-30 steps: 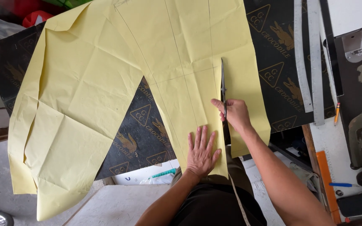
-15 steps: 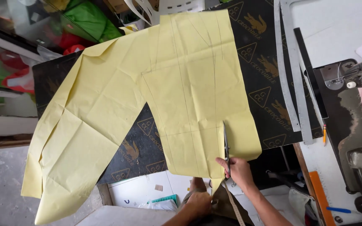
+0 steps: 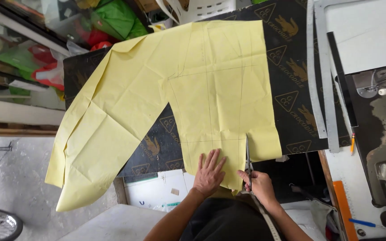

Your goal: Cutting a paper pattern for a garment using scissors on a workbench

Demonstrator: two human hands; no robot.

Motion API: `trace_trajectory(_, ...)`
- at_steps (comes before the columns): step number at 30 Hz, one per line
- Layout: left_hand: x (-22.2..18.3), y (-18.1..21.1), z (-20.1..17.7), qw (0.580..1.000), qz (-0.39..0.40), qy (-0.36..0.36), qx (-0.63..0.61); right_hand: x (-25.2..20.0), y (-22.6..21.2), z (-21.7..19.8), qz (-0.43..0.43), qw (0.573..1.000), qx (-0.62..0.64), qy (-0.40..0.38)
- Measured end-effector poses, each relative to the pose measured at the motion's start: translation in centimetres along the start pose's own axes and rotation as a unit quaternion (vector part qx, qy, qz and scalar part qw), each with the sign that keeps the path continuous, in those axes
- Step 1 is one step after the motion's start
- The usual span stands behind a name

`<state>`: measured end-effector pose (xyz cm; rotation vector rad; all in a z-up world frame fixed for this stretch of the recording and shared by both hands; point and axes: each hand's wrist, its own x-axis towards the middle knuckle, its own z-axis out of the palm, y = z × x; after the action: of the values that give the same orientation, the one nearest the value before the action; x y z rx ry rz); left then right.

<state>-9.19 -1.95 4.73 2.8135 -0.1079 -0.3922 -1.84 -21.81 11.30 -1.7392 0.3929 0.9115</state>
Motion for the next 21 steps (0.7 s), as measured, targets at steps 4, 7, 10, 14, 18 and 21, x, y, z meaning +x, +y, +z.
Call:
trace_trajectory(4,1.1,-1.3,-0.9,0.997,0.041,0.067,-0.025,0.7,-0.4,0.5,0.022,0.999,-0.038,0.018)
trace_trajectory(7,3.2,-2.9,-2.4,0.979,0.095,0.173,-0.055,1.8,0.2,0.8,0.078,0.995,-0.050,0.040)
trace_trajectory(10,8.5,-6.0,-1.8,0.970,0.118,0.195,-0.086,2.4,-0.5,1.0,0.108,0.991,-0.067,0.051)
trace_trajectory(14,18.8,-9.5,-2.2,0.962,0.120,0.242,-0.044,2.5,-1.3,1.3,0.099,0.988,-0.103,0.057)
trace_trajectory(18,28.7,-11.2,-4.0,0.971,0.075,0.227,-0.006,1.9,-2.2,1.4,0.079,0.994,-0.033,0.067)
trace_trajectory(21,33.0,-10.3,-10.6,0.998,0.034,0.025,0.056,2.5,-4.2,1.5,0.139,0.986,-0.076,0.056)
